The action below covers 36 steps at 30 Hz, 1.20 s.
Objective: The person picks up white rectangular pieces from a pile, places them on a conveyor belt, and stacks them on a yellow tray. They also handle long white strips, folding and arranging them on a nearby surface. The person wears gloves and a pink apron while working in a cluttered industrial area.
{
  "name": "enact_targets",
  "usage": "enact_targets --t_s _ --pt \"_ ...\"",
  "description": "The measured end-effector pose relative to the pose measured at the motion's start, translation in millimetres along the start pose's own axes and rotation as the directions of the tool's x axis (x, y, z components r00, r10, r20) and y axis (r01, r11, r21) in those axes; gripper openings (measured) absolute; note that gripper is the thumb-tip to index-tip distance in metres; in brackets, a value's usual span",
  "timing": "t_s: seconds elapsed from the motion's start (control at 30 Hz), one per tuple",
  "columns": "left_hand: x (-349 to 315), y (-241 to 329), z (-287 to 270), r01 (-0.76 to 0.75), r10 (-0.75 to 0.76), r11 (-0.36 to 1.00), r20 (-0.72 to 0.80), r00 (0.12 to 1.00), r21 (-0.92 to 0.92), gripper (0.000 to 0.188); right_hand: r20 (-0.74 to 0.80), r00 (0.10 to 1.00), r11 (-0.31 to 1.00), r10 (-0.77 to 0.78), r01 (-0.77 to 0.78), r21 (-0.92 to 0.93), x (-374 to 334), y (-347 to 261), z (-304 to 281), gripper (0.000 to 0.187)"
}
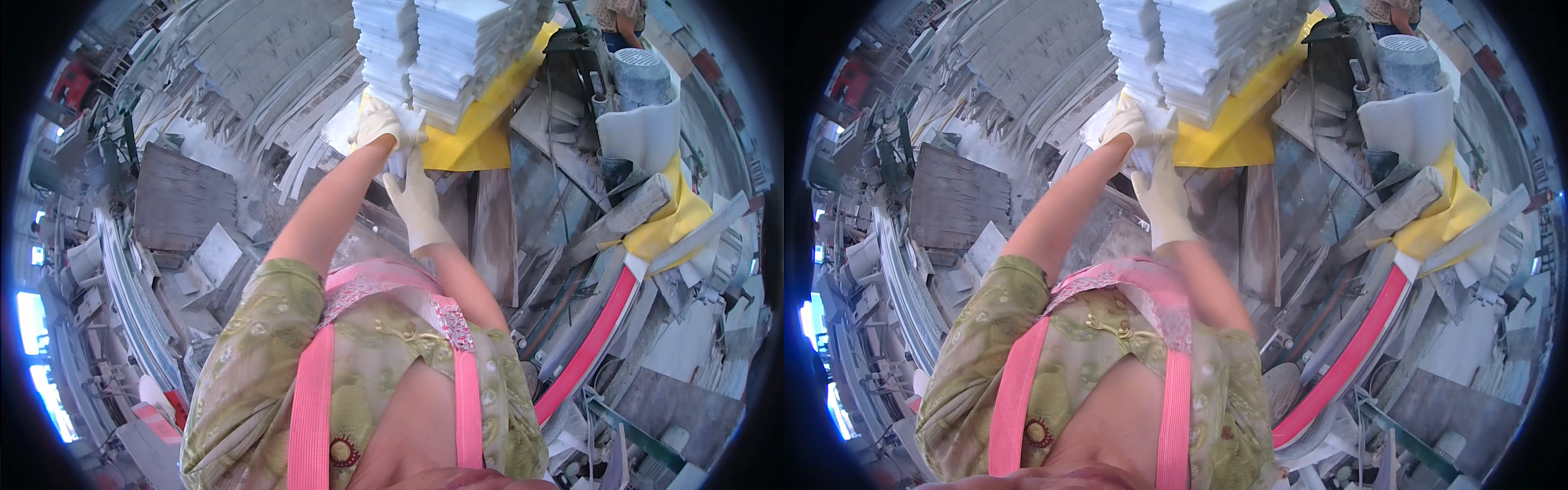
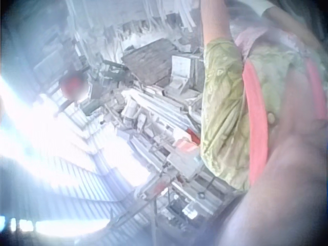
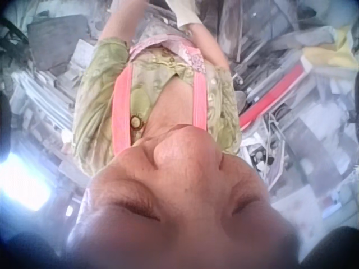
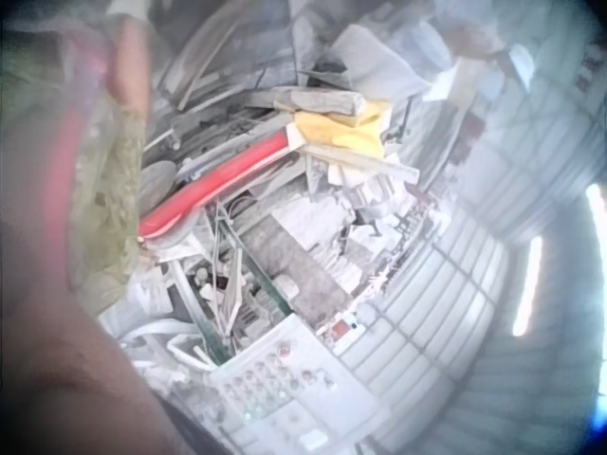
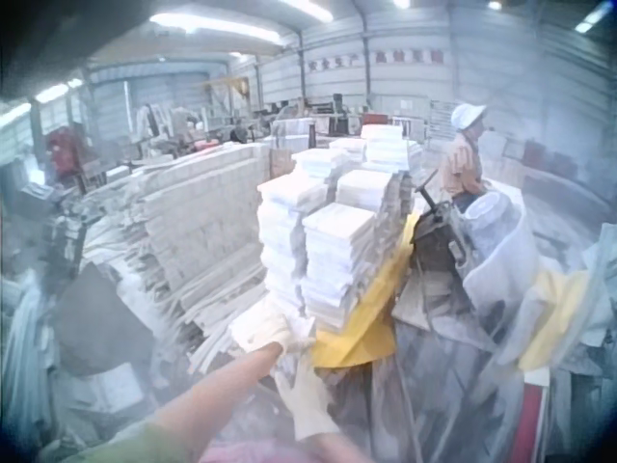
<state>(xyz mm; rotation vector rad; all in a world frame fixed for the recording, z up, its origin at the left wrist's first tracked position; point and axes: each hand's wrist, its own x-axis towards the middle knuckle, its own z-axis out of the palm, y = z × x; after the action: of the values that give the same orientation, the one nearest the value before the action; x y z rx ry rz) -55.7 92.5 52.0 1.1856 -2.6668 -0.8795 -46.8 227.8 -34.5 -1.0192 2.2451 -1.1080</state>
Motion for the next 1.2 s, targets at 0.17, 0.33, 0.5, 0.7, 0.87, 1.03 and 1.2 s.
enact_targets --t_s 0.17,0.33,0.5,0.7,0.87,1.03,1.2 --pt "5 14 15 -0.016 0.014 0.991 0.021 1.0 0.131 0.101 0.033 0.999 0.999 0.022 -0.024 0.049 1 6 -1 0.101" --pt "5 -14 -1 -0.072 0.058 0.966 0.064 0.996 0.25 0.106 -0.007 0.978 0.95 -0.209 0.205 0.235 4 13 20 0.101" --pt "28 -60 -48 -0.381 0.286 0.845 0.285 0.915 0.375 0.11 0.06 0.965 0.943 -0.257 0.237 0.232 5 -17 33 0.096" --pt "14 -70 -38 -0.383 0.322 0.858 0.222 0.92 0.343 0.103 -0.285 0.937 0.718 0.202 0.056 0.694 23 -6 -25 0.046" --pt "9 -78 -35 -0.437 0.405 0.863 0.17 0.899 0.255 0.108 0.024 0.999 0.677 -0.049 0.015 0.736 102 25 -23 0.068" --pt "-11 -119 -19 -0.446 0.466 0.885 -0.251 0.849 0.135 0.126 0.293 0.914 0.623 -0.281 -0.059 0.78 138 28 -13 0.07" --pt "-49 -123 24 -0.163 -0.047 0.608 -0.24 0.97 -0.777 0.125 0.362 0.921 0.543 -0.144 -0.233 0.807 135 17 -11 0.068"
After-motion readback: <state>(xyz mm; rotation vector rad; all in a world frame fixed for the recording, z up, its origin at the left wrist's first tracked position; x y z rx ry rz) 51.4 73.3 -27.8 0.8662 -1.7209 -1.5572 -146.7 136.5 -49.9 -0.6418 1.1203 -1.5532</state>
